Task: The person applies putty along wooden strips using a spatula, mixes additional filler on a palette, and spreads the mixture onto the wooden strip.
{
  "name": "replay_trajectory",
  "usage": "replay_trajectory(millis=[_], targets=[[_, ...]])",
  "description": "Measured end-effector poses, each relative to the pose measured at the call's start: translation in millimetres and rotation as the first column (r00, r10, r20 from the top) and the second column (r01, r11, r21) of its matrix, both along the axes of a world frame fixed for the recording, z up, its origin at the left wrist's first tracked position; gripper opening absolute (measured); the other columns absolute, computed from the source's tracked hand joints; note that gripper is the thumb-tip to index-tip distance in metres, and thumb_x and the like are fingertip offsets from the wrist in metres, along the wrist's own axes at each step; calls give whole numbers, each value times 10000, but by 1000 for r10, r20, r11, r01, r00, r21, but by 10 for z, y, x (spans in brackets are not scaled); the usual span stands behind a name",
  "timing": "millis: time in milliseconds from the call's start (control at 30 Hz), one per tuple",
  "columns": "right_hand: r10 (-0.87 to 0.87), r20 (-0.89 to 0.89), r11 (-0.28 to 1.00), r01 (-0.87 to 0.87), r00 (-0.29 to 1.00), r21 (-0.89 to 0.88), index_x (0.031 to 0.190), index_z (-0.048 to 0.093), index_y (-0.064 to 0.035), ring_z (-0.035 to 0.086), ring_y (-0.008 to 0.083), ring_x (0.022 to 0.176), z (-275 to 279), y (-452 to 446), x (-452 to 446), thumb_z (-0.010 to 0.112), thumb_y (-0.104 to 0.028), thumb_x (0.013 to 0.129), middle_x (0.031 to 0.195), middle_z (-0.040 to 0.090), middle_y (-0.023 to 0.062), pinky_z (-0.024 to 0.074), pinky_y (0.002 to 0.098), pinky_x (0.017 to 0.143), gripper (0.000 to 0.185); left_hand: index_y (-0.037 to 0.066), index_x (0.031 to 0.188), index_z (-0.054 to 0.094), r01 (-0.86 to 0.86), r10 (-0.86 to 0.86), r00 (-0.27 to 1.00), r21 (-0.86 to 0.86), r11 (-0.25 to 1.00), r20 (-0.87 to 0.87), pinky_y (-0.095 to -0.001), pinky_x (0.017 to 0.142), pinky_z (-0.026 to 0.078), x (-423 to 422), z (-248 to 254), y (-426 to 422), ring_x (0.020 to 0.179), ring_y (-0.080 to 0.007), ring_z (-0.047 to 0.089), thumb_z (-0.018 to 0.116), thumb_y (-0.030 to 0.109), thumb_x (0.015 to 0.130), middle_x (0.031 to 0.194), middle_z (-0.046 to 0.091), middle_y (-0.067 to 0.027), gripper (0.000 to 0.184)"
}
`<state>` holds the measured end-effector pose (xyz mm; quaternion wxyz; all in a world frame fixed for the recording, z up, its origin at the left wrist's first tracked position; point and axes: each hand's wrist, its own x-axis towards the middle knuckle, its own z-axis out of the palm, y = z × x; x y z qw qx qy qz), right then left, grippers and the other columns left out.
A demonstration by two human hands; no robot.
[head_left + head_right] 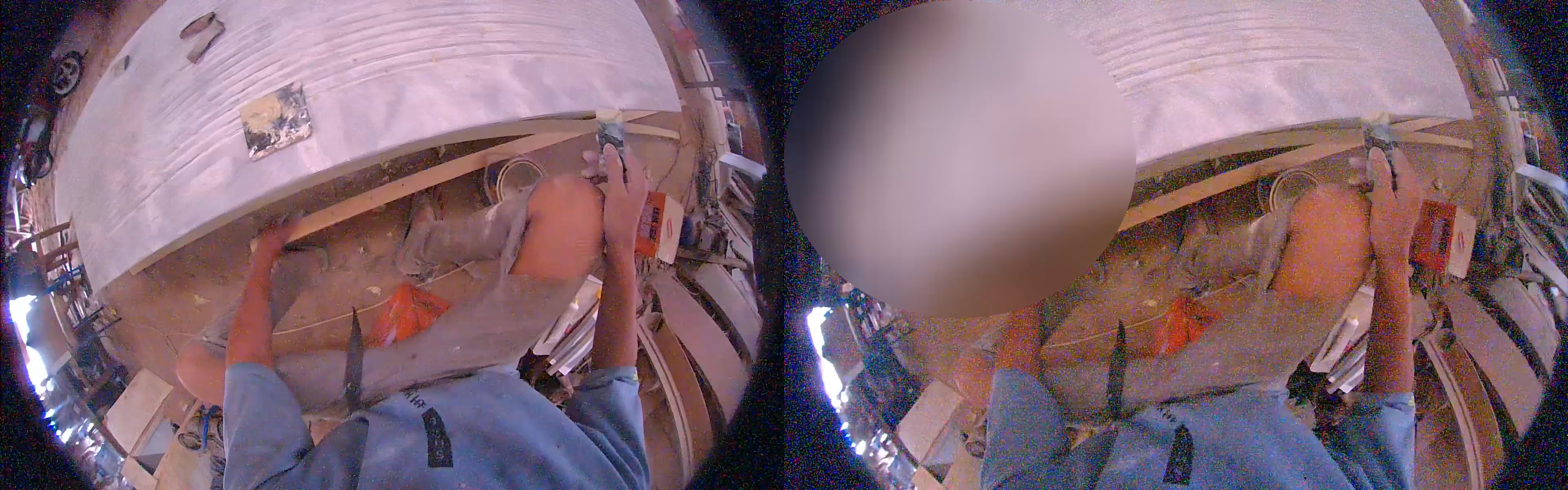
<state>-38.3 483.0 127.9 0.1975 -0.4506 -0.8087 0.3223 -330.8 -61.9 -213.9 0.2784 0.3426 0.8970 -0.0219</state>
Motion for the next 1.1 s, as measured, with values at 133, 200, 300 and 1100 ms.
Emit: replay_trajectory(millis=[133, 200, 300, 1100], targets=[[50, -56, 998, -48, 997, 45, 1040, 646, -1, 631, 115, 713, -136, 108, 175, 532, -243, 1012, 903, 722, 83, 500, 279, 663, 269, 135, 1293, 616, -458, 445, 876, 29, 889, 183, -421, 1139, 339, -228, 402, 246, 1306, -329, 485, 513, 622, 916, 1397, 538, -160, 624], [48, -39, 995, -45, 998, 85, 1050, 644, -3, 638, 107, 715, -169, 141, 220, 536, -247, 1012, 905, 724, 86, 502, 273, 646, 269, 124, 1267, 626, -460, 446, 823, -48, 887, 351, -420, 1115, 352, -274, 607, 273, 1272, -324, 500, 511, 619, 920, 1361, 553, -163, 616], [35, -52, 998, -32, 998, 60, 1051, 643, 2, 645, 113, 722, -193, 134, 301, 538, -250, 1012, 891, 724, 92, 509, 280, 652, 276, 107, 1229, 641, -418, 405, 772, -87, 904, 489, -417, 1080, 371, -225, 848, 317, 1222, -316, 521, 507, 615, 925, 1308, 576, -168, 608], [734, 302, 661, -742, 608, -113, 1147, 667, -67, 621, 406, 1028, -611, -798, -593, 558, -259, 926, 1076, 674, 214, 475, 497, 905, 313, -90, 798, 587, -253, 246, 935, -6, 967, 257, -463, 708, 430, 771, 4009, 658, 693, -277, 531, 436, 530, 983, 728, 600, -223, 665]])
